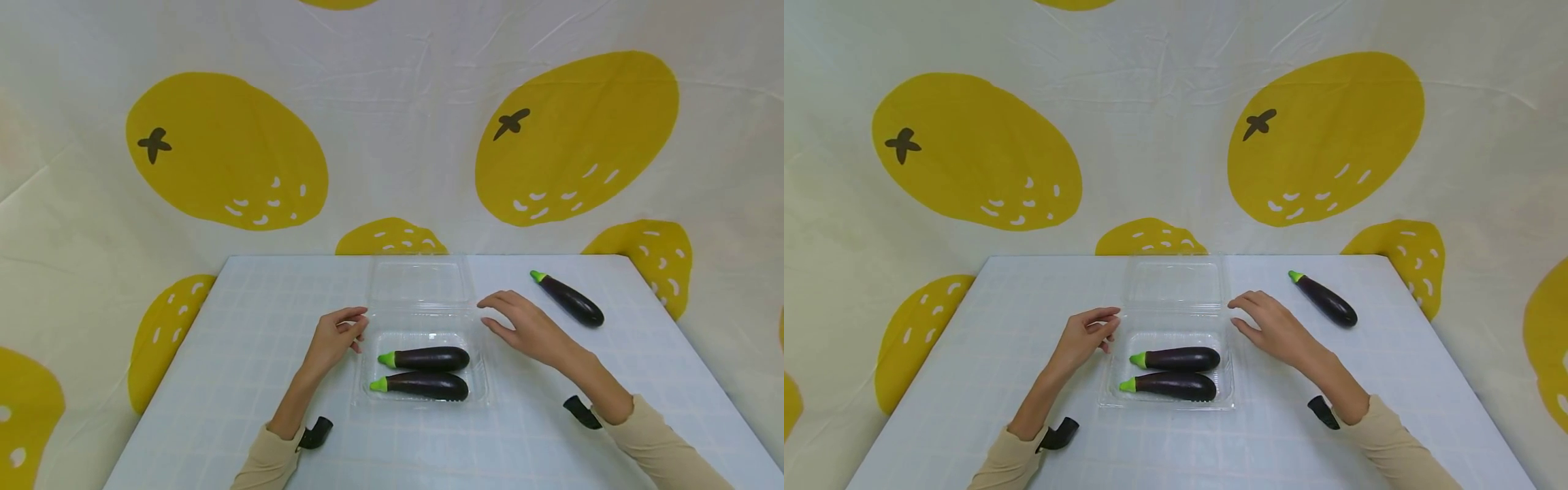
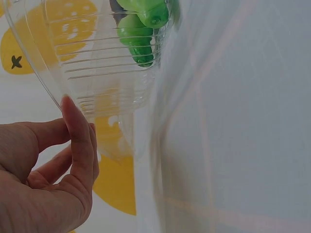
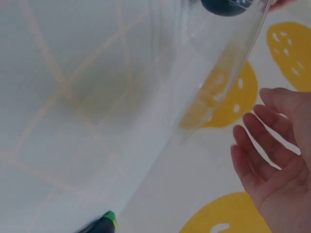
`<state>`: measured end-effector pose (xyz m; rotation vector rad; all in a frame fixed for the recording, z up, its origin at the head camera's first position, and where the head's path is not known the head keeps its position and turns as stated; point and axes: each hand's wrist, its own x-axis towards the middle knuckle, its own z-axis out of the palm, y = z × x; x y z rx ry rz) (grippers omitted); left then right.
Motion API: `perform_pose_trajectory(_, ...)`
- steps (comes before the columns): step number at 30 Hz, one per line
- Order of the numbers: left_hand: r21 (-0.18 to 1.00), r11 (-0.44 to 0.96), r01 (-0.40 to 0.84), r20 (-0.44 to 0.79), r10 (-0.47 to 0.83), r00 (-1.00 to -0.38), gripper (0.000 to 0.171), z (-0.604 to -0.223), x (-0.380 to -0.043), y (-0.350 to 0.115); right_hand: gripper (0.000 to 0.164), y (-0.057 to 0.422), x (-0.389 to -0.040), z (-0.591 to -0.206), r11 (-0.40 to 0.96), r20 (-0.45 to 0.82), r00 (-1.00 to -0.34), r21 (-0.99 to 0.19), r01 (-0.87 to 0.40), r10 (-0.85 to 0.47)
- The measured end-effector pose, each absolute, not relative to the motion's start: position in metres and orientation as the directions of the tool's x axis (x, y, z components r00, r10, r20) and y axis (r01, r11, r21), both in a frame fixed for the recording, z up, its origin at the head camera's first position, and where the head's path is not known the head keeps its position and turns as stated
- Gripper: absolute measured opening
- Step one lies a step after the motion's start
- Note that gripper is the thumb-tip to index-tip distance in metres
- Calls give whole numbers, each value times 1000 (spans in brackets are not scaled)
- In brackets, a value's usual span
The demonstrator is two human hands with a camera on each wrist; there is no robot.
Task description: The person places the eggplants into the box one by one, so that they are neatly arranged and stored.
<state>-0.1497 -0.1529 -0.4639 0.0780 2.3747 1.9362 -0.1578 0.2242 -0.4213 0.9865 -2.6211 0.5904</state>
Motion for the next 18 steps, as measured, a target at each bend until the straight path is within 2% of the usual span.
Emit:
perform_pose_trajectory(6,981,196,-15,-34,93,-995,33,-465,-150,-153,29,238,-160,-429,707,439,-739,-275,-652,-511)
perform_pose_trajectory(18,982,187,-13,-32,97,-995,33,-465,-150,-153,28,263,-165,-437,761,447,-796,-316,-567,-408)
